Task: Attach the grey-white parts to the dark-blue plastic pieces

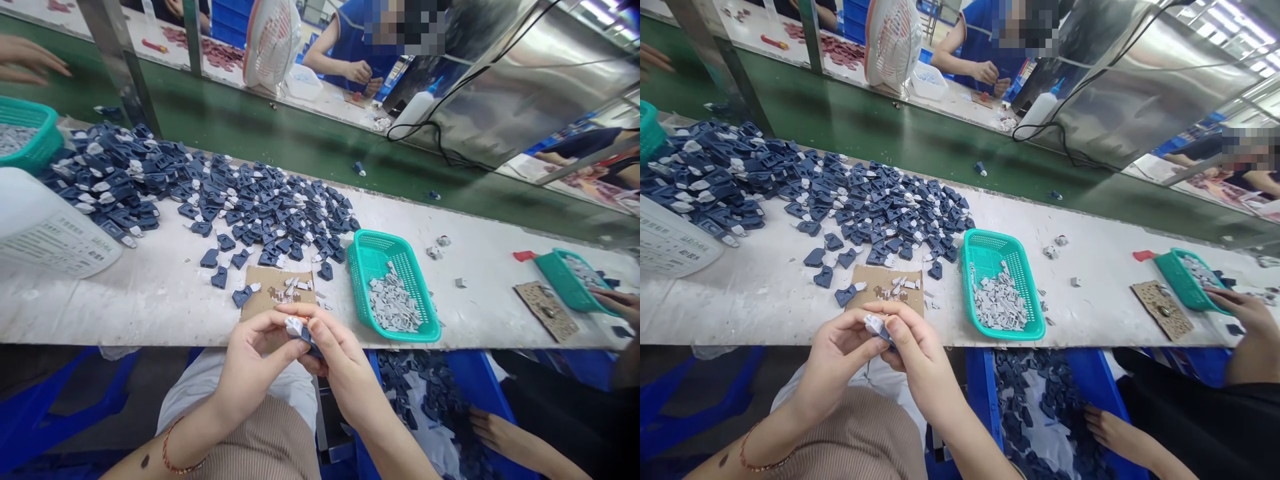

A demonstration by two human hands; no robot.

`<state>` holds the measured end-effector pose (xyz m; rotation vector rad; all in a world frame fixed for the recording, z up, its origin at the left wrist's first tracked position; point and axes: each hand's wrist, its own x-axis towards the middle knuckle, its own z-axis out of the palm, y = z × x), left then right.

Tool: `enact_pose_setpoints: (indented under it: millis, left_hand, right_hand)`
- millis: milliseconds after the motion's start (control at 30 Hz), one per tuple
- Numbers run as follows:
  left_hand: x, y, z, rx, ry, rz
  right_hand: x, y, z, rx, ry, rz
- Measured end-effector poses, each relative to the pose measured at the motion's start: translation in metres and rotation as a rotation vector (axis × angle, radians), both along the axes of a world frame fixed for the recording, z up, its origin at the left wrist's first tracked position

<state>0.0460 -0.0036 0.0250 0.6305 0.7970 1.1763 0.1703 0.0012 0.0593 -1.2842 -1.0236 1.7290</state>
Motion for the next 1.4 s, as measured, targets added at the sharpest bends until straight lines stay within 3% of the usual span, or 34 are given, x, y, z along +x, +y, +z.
enact_pose_setpoints:
  millis: [167,400,633,767,900,1000,1133,1267,1400]
  left_hand:
    - [0.002,0.002,0.002,-0.057,-0.067,-0.057]
    - [0.008,0.004,-0.005,-0.050,-0.006,-0.006]
    - [-0.006,0.015,-0.002,0.257,0.271,-0.252]
    - [-0.014,0.023,0.001,0.458,0.435,-0.324]
    - [-0.020,0.034,0.002,0.446,0.477,-0.229]
    - [-0.027,0.049,0.007,0.426,0.549,-0.136]
    - [-0.034,0.078,0.021,0.256,0.570,-0.120]
    - [-0.040,0.118,0.035,0.081,0.575,-0.044]
    - [-0.044,0.169,0.044,0.148,0.736,0.053]
  right_hand:
    - [-0.001,0.000,0.001,-0.043,0.016,-0.021]
    - [0.005,0.002,-0.004,0.009,0.018,-0.037]
    - [0.019,-0.004,-0.001,-0.067,-0.083,0.079]
    - [0.061,0.007,0.008,0.163,-0.464,0.098]
    - [0.135,0.045,0.006,0.498,-1.057,-0.029]
    - [0.180,0.077,-0.001,0.615,-1.268,0.233]
    - [0.201,0.103,-0.007,0.614,-1.239,0.512]
    - [0.203,0.110,-0.007,0.614,-1.238,0.621]
    - [0.207,0.112,-0.010,0.615,-1.279,0.618]
